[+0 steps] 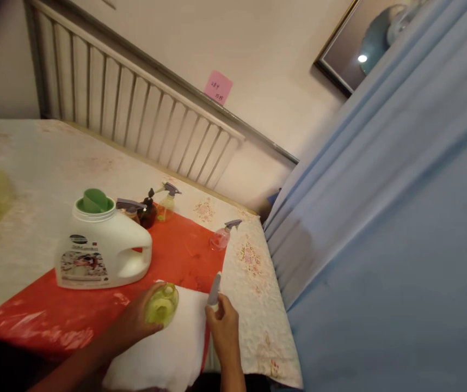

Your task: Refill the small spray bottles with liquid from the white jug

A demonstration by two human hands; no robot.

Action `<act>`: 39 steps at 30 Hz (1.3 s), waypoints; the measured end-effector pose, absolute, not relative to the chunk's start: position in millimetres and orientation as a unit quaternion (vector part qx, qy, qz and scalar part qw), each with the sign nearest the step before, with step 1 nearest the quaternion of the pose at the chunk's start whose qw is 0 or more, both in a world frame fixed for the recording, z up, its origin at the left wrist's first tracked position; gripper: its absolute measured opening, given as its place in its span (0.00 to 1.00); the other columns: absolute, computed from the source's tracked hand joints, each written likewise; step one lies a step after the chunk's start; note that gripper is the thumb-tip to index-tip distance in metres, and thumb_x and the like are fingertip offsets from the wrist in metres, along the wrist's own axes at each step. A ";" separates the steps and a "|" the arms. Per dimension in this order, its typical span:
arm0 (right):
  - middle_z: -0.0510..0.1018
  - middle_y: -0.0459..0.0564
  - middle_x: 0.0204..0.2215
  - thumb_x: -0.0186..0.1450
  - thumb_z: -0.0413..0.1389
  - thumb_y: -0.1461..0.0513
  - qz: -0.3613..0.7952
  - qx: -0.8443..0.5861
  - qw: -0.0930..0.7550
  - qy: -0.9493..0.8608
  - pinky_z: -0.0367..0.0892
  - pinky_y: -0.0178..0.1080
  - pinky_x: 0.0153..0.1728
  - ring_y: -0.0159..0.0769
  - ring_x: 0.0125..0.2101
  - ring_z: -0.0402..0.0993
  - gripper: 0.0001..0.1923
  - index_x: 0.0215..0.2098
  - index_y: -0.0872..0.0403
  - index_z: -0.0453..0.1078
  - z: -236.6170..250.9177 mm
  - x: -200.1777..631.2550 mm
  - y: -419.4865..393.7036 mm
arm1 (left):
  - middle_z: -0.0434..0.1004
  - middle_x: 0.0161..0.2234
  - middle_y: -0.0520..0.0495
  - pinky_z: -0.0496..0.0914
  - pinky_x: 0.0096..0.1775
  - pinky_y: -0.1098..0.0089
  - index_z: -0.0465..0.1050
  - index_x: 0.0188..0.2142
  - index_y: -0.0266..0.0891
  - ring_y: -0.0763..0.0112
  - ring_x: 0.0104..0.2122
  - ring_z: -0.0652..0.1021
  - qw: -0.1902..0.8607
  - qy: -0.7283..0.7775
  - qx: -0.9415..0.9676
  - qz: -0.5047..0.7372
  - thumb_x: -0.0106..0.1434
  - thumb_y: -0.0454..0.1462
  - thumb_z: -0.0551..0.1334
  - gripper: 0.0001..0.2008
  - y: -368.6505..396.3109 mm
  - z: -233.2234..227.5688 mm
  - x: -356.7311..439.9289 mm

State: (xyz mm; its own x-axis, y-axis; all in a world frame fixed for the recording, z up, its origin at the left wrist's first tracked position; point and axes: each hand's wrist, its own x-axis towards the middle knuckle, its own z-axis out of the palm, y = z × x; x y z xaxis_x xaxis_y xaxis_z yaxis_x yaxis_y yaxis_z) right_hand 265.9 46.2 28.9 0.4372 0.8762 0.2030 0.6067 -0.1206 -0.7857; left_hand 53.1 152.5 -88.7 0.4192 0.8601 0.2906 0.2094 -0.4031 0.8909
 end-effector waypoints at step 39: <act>0.81 0.57 0.41 0.62 0.60 0.55 0.233 -0.499 0.685 -0.477 0.73 0.49 0.47 0.45 0.40 0.80 0.16 0.44 0.56 0.70 93.1 210.9 37.3 | 0.69 0.55 0.40 0.63 0.60 0.51 0.59 0.57 0.42 0.51 0.56 0.70 0.380 0.346 0.739 0.436 0.47 0.31 0.66 0.37 119.7 -72.9 82.5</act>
